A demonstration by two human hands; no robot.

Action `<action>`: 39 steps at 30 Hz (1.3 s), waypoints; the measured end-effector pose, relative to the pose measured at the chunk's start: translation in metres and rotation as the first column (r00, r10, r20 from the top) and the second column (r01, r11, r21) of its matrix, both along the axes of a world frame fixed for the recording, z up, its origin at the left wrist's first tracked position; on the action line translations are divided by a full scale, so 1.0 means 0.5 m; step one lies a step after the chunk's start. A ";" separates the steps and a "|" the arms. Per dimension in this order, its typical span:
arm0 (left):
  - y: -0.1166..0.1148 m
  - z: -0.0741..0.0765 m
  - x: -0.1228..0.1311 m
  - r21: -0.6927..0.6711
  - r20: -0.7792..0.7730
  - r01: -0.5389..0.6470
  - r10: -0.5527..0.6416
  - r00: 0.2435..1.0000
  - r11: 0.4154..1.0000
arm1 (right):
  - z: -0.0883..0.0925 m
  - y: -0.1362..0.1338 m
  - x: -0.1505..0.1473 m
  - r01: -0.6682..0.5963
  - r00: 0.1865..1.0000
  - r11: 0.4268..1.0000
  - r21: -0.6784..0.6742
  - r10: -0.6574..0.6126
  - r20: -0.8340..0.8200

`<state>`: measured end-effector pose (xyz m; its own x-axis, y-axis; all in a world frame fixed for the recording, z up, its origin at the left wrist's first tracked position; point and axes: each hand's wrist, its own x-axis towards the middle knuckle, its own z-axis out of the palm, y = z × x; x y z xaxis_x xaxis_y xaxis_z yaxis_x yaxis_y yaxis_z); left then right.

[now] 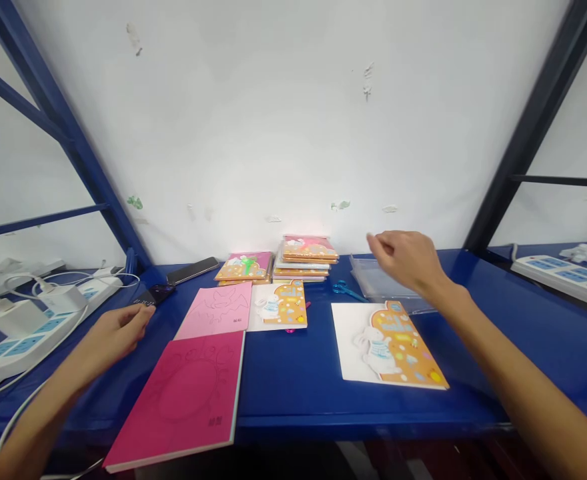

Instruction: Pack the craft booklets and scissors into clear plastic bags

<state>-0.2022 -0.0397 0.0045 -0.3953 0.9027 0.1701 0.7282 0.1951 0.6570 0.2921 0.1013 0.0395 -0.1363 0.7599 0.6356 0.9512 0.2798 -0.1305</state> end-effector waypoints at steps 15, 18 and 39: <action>0.024 -0.072 -0.015 -0.063 -0.140 -0.076 0.067 0.988 0.995 | -0.102 0.107 0.096 0.155 0.972 0.975 -0.159 -0.179 -0.155; 0.025 -0.073 -0.016 -0.059 -0.170 -0.076 0.065 0.983 0.995 | -0.107 0.108 0.096 0.146 0.973 0.975 -0.167 -0.172 -0.152; 0.036 -0.064 0.008 -0.160 -0.553 -0.138 0.027 0.833 0.977 | -0.096 0.095 0.093 0.080 0.976 0.985 -0.153 -0.109 -0.191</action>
